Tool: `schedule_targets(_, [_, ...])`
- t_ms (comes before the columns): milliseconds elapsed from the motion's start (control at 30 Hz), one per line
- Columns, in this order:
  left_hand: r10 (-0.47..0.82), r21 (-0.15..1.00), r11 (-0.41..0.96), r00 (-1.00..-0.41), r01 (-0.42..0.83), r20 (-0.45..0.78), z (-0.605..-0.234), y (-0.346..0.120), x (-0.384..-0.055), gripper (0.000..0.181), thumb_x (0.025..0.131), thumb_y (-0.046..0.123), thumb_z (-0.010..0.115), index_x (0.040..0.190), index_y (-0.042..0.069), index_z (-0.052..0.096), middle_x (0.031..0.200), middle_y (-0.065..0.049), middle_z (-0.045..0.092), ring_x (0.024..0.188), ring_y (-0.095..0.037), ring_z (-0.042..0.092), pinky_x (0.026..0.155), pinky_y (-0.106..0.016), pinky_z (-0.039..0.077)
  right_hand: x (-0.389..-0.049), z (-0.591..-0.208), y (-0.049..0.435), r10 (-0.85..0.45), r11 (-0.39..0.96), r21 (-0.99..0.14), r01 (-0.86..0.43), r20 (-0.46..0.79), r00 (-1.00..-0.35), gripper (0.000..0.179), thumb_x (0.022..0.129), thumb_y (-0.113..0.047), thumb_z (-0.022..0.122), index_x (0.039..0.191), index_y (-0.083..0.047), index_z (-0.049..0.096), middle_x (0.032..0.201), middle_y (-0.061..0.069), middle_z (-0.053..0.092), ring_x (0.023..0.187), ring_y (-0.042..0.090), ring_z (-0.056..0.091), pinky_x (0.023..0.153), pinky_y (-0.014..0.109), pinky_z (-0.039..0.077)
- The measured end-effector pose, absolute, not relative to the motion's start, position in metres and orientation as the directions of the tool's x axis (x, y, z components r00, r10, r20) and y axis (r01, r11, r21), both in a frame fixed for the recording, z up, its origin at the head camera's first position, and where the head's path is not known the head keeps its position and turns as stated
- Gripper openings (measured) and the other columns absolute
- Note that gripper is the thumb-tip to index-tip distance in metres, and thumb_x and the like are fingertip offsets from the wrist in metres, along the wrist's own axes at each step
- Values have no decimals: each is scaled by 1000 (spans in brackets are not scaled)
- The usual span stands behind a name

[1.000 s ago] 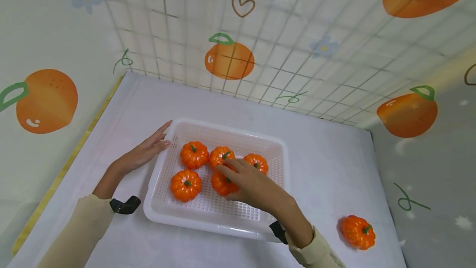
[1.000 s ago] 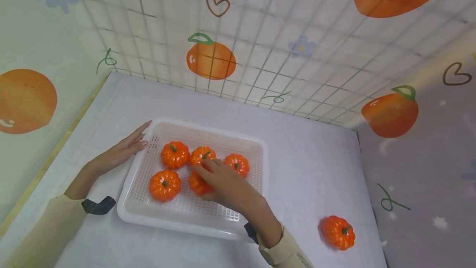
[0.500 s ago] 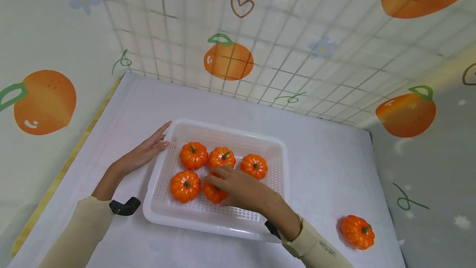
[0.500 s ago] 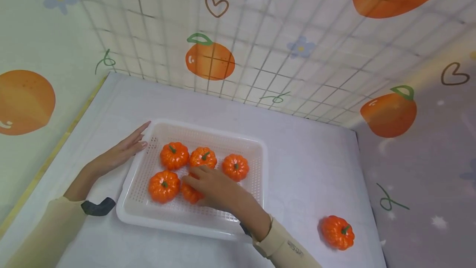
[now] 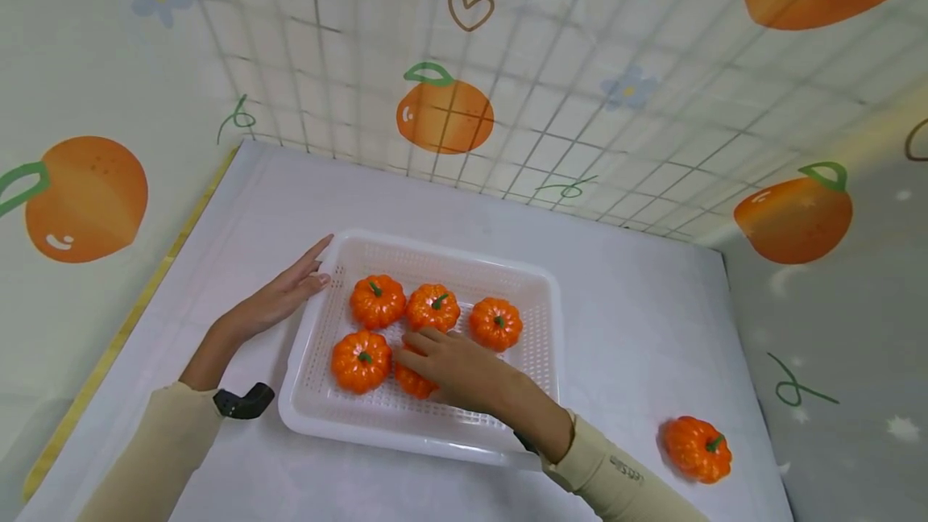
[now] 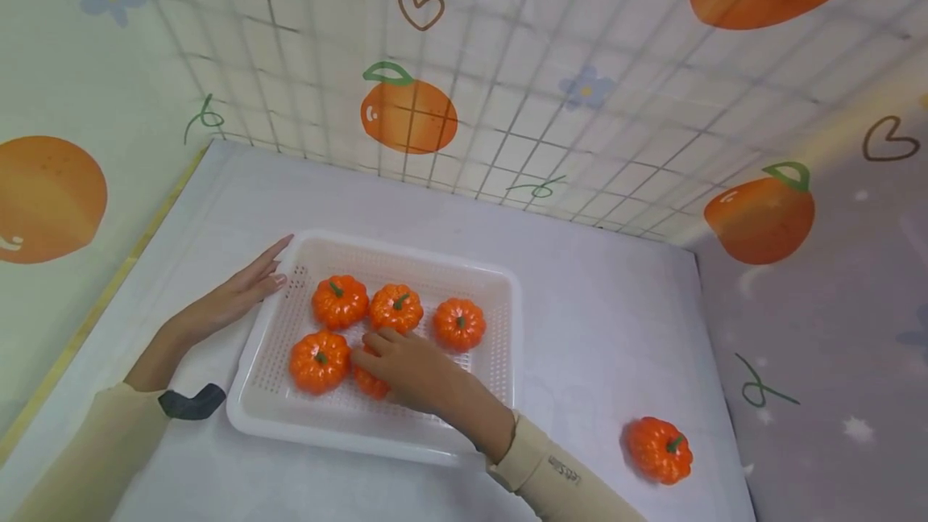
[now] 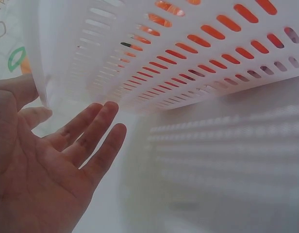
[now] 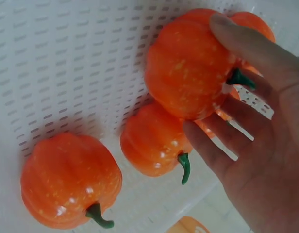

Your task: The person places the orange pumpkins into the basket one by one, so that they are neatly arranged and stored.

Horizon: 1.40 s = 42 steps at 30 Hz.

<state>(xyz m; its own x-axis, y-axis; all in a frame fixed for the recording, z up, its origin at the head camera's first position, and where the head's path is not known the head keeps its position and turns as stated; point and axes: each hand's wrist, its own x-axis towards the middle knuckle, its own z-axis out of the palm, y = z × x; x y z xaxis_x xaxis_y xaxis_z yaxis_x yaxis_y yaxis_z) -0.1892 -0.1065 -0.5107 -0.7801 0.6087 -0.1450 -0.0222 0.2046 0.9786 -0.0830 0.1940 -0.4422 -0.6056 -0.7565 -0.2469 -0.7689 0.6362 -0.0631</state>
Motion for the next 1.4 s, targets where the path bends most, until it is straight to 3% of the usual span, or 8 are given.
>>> schedule_targets(200, [607,975,221,-781,-12,-147,-510,-107,-190,66,107,37,43,160,36,5,166,-7,7,147,-41,19,106,-66,30,-83,-446,192,-772,613,-52,-788,-251,-584,60,84,-23,82,135,-19,51,144,6,52,132,23,47,104,38,46])
schedule_targets(367, [609,976,218,-780,-10,-144,-511,-108,-190,66,107,37,43,160,37,4,166,-8,9,146,-41,23,105,-64,34,-86,-438,194,-764,638,-148,-756,-249,-596,66,85,-18,81,142,-18,49,150,7,47,140,23,41,108,37,42])
schedule_targets(533, [603,976,215,-784,-14,-144,-511,-108,-190,66,106,37,44,160,39,6,166,-8,12,142,-42,31,99,-61,42,-86,-424,202,-756,654,-231,-720,-189,-627,72,81,-11,83,144,-17,49,149,8,46,137,24,44,108,37,43])
schedule_targets(733, [602,978,208,-785,-22,-146,-511,-108,-190,65,106,37,44,160,40,6,165,-8,14,140,-42,36,95,-58,47,-82,-403,228,-679,730,-237,-641,-136,-722,77,82,-19,84,147,-23,43,149,6,43,135,27,44,109,43,41])
schedule_targets(1000, [599,975,219,-785,-28,-157,-510,-107,-189,65,106,38,44,159,41,6,166,-4,10,147,-39,23,105,-65,33,-70,-385,278,-516,841,-236,-488,-78,-853,73,83,-22,83,146,-24,46,154,8,38,138,29,39,105,53,42])
schedule_targets(1233, [599,975,220,-785,-32,-161,-510,-107,-189,66,106,38,44,160,40,5,166,-4,10,147,-39,23,104,-64,35,-48,-383,320,-315,931,-230,-284,-111,-942,81,82,-21,84,151,-24,42,157,12,34,135,40,41,95,63,47])
schedule_targets(1400, [601,975,222,-782,-32,-163,-510,-107,-189,66,106,38,43,160,40,5,166,-4,10,147,-39,23,104,-63,35,-29,-384,357,-169,956,-263,-134,-115,-979,79,83,-16,83,150,-19,41,155,20,34,135,47,36,92,70,43])
